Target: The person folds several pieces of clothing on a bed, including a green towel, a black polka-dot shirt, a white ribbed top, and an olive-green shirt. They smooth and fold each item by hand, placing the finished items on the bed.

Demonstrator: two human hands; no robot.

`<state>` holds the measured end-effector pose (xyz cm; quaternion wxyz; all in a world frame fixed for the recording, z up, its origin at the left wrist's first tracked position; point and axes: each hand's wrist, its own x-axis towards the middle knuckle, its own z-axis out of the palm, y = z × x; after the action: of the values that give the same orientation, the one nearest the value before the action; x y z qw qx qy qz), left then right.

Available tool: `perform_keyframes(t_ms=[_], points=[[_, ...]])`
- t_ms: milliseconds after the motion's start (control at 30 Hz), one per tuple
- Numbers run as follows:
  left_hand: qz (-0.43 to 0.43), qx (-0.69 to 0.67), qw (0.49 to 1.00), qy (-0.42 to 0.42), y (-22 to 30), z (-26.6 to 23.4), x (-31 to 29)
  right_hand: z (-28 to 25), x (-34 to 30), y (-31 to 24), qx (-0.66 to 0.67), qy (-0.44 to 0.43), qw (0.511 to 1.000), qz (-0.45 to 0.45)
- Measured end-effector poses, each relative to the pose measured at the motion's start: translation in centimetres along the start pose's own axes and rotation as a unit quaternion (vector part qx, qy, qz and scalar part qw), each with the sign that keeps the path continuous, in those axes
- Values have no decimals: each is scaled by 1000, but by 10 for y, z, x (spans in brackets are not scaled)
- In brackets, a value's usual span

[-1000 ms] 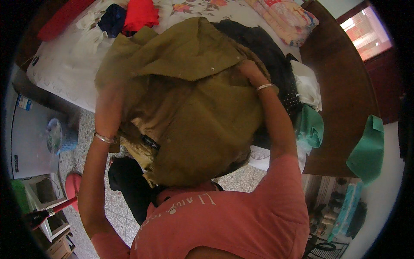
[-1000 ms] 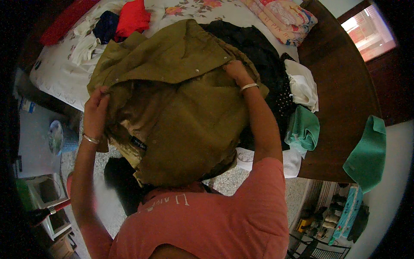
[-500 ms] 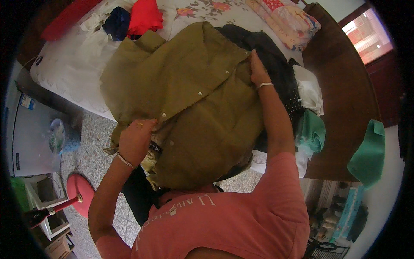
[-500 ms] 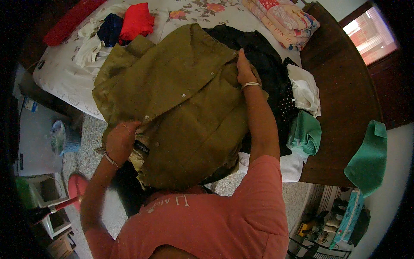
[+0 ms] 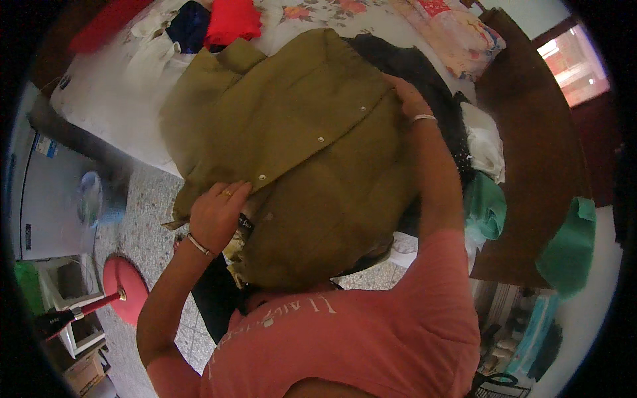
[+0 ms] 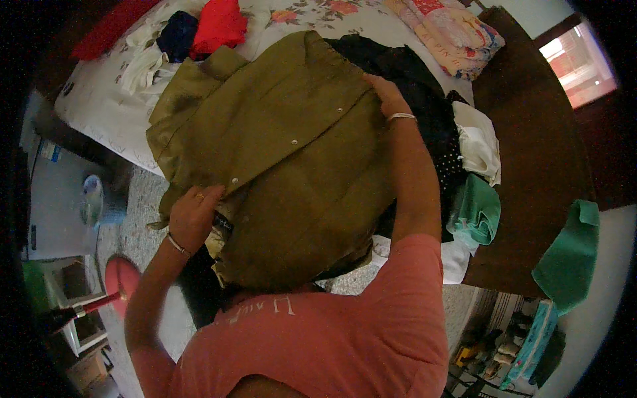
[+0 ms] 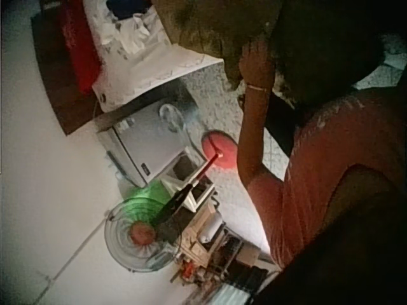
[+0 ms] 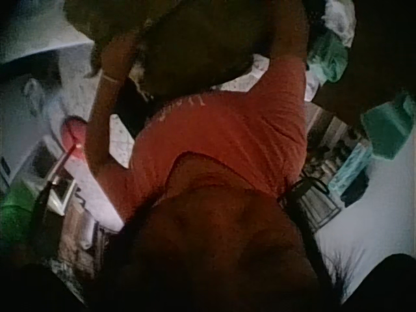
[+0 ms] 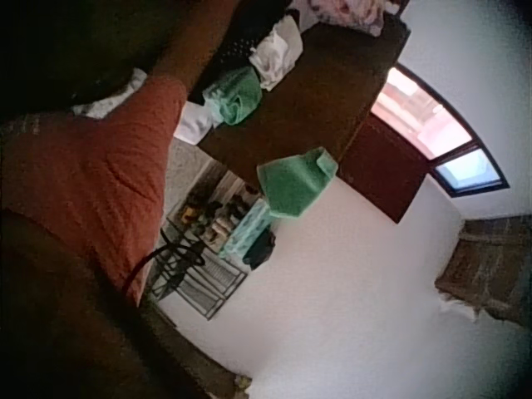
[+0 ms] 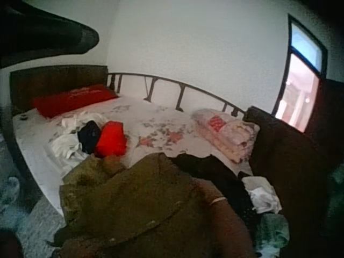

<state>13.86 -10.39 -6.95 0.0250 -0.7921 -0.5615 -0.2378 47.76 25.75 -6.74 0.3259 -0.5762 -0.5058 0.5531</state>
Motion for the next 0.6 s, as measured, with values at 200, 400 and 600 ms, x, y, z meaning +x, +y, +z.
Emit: perform_keyframes(t_ms=[200,400,600], points=[[5,-14,1000,12,0,-1,-2,-5,-24,-17,-140,-27,986,-86],[6,-27,1000,9,5,-4,-3,-30,22,-35,-418,15,885,-205],[-30,-60,997,-42,21,10,-14,-6,54,-29,-405,215,846,-271]])
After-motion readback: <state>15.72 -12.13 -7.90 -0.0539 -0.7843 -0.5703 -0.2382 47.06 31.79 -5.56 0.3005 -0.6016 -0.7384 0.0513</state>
